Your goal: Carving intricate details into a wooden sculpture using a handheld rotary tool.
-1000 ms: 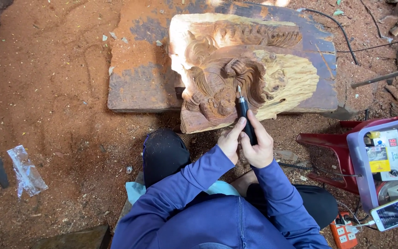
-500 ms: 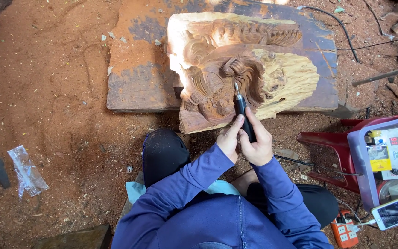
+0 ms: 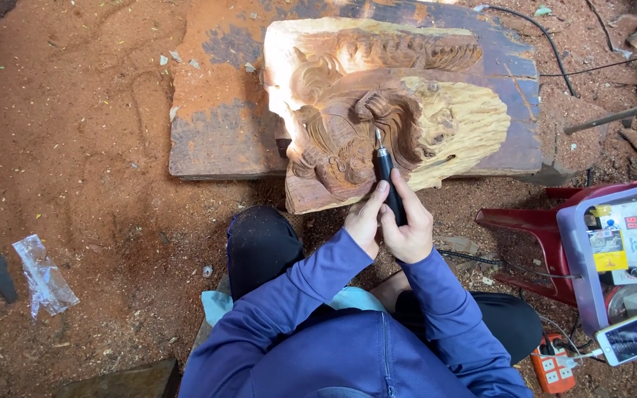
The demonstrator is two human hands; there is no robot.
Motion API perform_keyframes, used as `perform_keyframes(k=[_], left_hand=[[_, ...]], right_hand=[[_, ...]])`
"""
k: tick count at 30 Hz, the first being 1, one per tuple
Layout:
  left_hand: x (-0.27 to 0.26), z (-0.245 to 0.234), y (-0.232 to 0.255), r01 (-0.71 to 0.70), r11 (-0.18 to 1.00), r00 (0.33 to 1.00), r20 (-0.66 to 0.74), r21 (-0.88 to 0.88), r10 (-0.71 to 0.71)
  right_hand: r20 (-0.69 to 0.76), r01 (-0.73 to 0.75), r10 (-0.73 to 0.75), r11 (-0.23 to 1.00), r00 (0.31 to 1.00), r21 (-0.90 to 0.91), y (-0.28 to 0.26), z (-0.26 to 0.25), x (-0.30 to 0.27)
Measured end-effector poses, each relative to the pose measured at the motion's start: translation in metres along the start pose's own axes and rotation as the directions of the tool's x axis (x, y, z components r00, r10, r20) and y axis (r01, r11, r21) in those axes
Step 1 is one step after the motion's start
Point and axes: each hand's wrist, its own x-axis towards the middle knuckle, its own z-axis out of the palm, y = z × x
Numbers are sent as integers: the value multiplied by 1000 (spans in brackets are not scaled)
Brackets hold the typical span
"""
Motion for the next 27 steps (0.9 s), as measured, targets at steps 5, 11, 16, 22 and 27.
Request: perform_keyframes(k=[5,11,16,22,27], left_hand=[[1,0,-1,-6,999,1000,5,32,6],[7,-3,-9,0,1000,1000,20,-19,1],[16,-9,-18,-1,1000,1000,12,-25,1],[30,-20,-42,-6,998,1000,-1,65,6],[10,-8,-19,-6,996,1000,-12,86,7]], right_hand=[[-17,-8,8,1000,1000,6,1,1,-2],[-27,4,-5,1000,1000,-11,7,3,-5],[-35,-9,9,1000,999,-12,6,5,-6],[-53,-19,18,1000,998,-9,10,7,-12],[-47,-5,5,1000,999,-7,4,5,-10]])
